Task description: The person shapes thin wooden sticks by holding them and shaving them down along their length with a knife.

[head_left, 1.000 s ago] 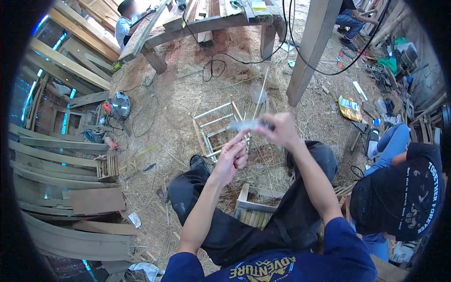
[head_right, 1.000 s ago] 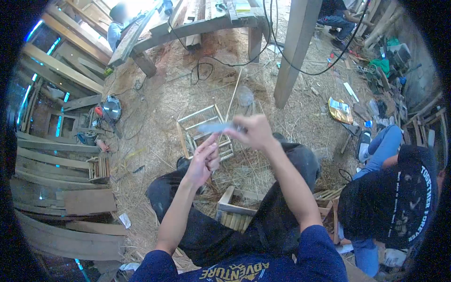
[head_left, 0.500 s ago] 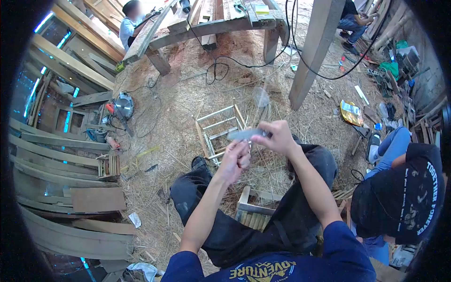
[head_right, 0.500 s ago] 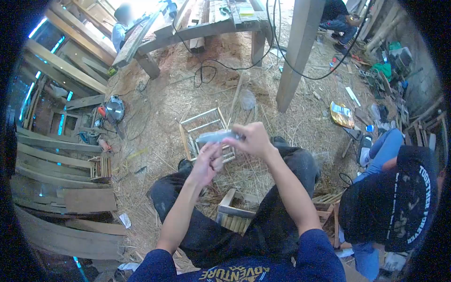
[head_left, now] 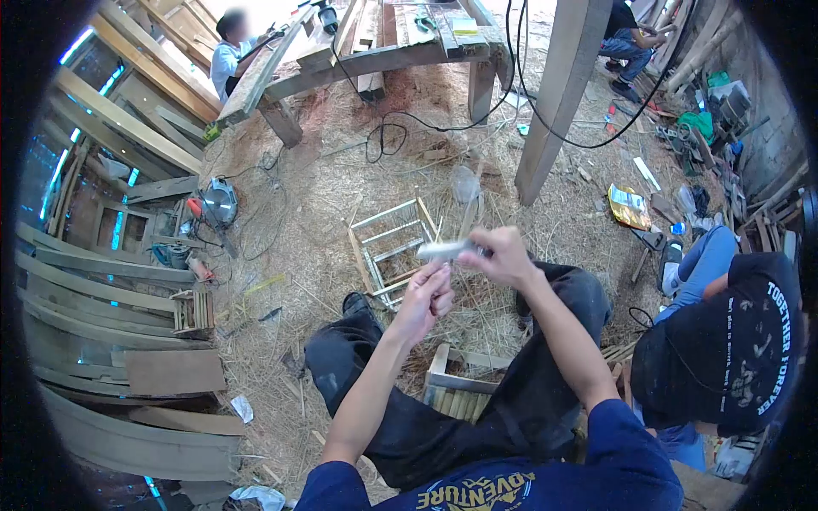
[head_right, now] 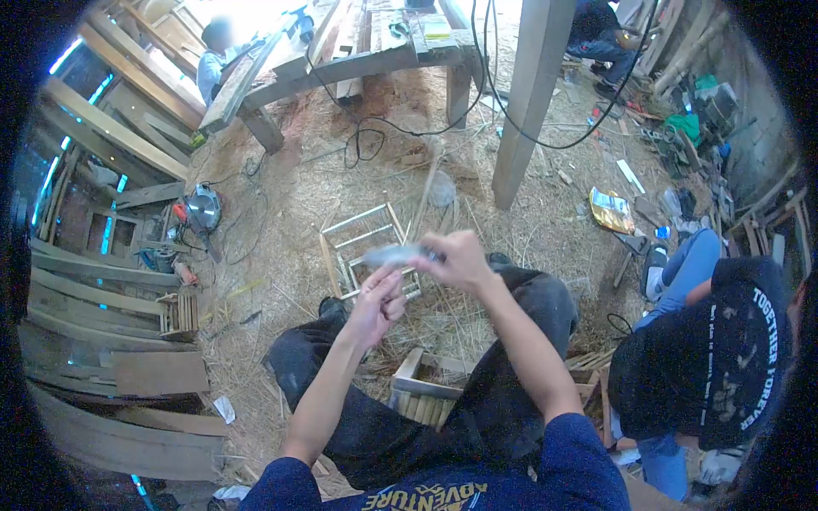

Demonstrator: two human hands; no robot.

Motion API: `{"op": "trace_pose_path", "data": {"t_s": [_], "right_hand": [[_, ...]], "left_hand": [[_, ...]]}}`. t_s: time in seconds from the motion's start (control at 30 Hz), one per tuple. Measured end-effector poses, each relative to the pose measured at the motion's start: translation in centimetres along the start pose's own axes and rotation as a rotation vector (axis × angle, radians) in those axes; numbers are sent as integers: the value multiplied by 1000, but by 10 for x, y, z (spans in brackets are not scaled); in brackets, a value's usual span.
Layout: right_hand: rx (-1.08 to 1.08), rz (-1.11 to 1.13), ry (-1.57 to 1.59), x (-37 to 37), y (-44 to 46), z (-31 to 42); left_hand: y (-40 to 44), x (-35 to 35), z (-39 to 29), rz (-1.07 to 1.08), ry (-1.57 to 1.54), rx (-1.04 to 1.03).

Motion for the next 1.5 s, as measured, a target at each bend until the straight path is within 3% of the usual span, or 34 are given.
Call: {"op": "trace_pose_path", "data": {"t_s": [0.07, 0.13, 0.23, 0.4, 0.87, 1.07, 1.3, 1.43, 1.5], "right_hand": [[162, 11, 24, -8, -5, 36], [108, 97, -71, -9, -5, 29], [17, -8, -3, -3, -2, 2], [181, -21, -60, -5, -2, 43], [143, -1, -192, -6, -1, 17], [52, -67, -235, 10, -4, -1], [63, -44, -188, 7, -6, 17], [179, 12, -240, 1, -2, 46], [54, -89, -240, 16, -1, 19]], "left_hand": [[2, -6, 5, 25, -24, 6], [-2, -20, -1, 2, -65, 19], [1, -12, -6, 43, -102, -11], [-2, -17, 2, -6, -104, 59], [2, -16, 1, -18, -276, 54], [0, -12, -6, 91, -299, 10], [-8, -7, -4, 42, -154, 23], [-6, -2, 6, -10, -123, 59], [-9, 1, 2, -34, -142, 45]]}}
Point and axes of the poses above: each hand's wrist, its own y-axis towards the middle knuckle, its own x-axis out of the back of the hand, z = x × y, the point moved 10 cm from there along y, towards the middle knuckle, and after that the axes turned 15 degrees about z, right-handed, at the moved point
